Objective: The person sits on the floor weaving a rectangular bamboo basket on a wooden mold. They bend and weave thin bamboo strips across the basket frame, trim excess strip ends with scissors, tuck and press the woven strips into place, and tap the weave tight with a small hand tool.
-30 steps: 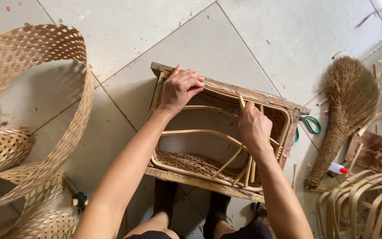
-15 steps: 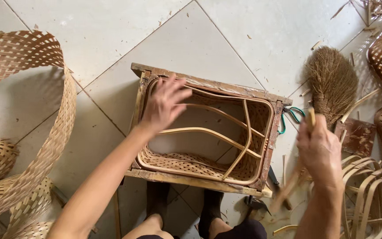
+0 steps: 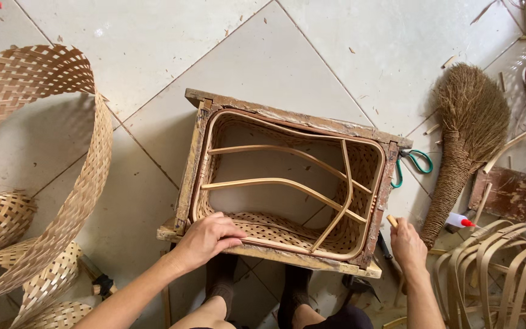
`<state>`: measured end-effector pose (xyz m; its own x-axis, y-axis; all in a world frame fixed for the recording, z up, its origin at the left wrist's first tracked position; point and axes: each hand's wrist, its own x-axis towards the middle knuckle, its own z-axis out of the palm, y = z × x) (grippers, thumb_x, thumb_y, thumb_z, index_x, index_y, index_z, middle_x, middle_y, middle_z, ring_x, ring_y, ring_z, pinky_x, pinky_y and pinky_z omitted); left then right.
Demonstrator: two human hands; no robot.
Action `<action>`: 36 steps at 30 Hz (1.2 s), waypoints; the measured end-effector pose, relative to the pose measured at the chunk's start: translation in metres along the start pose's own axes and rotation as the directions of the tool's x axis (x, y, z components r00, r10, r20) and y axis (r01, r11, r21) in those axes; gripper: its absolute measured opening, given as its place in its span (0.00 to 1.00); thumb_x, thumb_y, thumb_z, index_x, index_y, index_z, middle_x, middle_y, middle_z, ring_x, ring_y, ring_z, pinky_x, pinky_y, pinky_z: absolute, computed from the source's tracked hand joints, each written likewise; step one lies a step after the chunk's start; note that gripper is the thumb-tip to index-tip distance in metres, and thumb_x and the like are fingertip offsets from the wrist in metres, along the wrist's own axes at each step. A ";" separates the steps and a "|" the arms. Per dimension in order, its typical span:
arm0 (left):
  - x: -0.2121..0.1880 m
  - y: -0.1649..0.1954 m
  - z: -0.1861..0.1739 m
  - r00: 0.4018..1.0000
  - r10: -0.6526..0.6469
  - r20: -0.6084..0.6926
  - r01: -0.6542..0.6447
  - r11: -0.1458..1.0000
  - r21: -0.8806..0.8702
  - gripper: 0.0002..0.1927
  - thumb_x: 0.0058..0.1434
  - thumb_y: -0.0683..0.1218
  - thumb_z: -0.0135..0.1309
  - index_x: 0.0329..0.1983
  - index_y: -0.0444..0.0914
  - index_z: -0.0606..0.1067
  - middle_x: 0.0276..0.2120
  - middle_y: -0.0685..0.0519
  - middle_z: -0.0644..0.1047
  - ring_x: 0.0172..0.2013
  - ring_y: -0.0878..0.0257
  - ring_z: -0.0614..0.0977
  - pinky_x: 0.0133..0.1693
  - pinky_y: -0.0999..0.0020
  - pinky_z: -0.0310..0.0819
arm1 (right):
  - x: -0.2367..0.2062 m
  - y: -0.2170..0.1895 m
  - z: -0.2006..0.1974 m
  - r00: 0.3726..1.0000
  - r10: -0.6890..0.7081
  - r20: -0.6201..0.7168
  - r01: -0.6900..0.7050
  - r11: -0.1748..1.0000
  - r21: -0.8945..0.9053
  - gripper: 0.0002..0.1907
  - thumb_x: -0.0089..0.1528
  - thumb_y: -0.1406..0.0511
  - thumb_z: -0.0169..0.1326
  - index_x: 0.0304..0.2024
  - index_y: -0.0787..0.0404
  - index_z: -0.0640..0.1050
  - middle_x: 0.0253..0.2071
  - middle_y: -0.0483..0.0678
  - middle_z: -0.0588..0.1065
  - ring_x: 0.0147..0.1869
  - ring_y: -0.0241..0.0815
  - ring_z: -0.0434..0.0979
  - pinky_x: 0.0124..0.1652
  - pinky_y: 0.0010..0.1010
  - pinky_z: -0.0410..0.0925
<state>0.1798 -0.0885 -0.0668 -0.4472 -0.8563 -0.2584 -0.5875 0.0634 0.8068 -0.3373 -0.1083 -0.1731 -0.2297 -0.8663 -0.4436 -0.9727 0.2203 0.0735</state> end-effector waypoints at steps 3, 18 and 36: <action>0.000 -0.001 -0.001 1.000 -0.004 0.012 0.004 1.000 -0.007 0.10 0.55 0.48 0.64 0.39 0.40 0.85 0.33 0.54 0.84 0.38 0.57 0.81 0.44 0.60 0.76 | -0.007 -0.008 -0.006 0.999 -0.046 -0.007 0.046 0.999 0.029 0.19 0.66 0.58 0.53 0.54 0.61 0.71 0.47 0.57 0.77 0.46 0.57 0.81 0.43 0.48 0.74; -0.005 0.000 0.002 0.992 0.101 -0.072 -0.100 0.995 0.019 0.15 0.55 0.48 0.64 0.44 0.38 0.82 0.37 0.51 0.83 0.40 0.55 0.82 0.43 0.60 0.77 | -0.047 -0.021 0.048 0.891 -0.331 -0.312 0.400 0.896 0.193 0.25 0.63 0.71 0.51 0.65 0.65 0.73 0.53 0.62 0.76 0.51 0.57 0.78 0.46 0.46 0.72; -0.019 -0.010 0.001 0.977 0.165 -0.138 -0.140 0.974 0.178 0.16 0.54 0.52 0.63 0.43 0.42 0.83 0.37 0.56 0.84 0.41 0.59 0.82 0.47 0.61 0.70 | -0.051 -0.014 0.038 0.899 -0.174 -0.403 0.204 0.978 0.033 0.18 0.58 0.67 0.58 0.52 0.62 0.75 0.49 0.54 0.77 0.51 0.51 0.78 0.46 0.42 0.73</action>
<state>0.1934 -0.0726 -0.0708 -0.4407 -0.8965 -0.0456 -0.6296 0.2725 0.7275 -0.3106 -0.0497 -0.1855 -0.0513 -0.9974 -0.0512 -0.9974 0.0537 -0.0477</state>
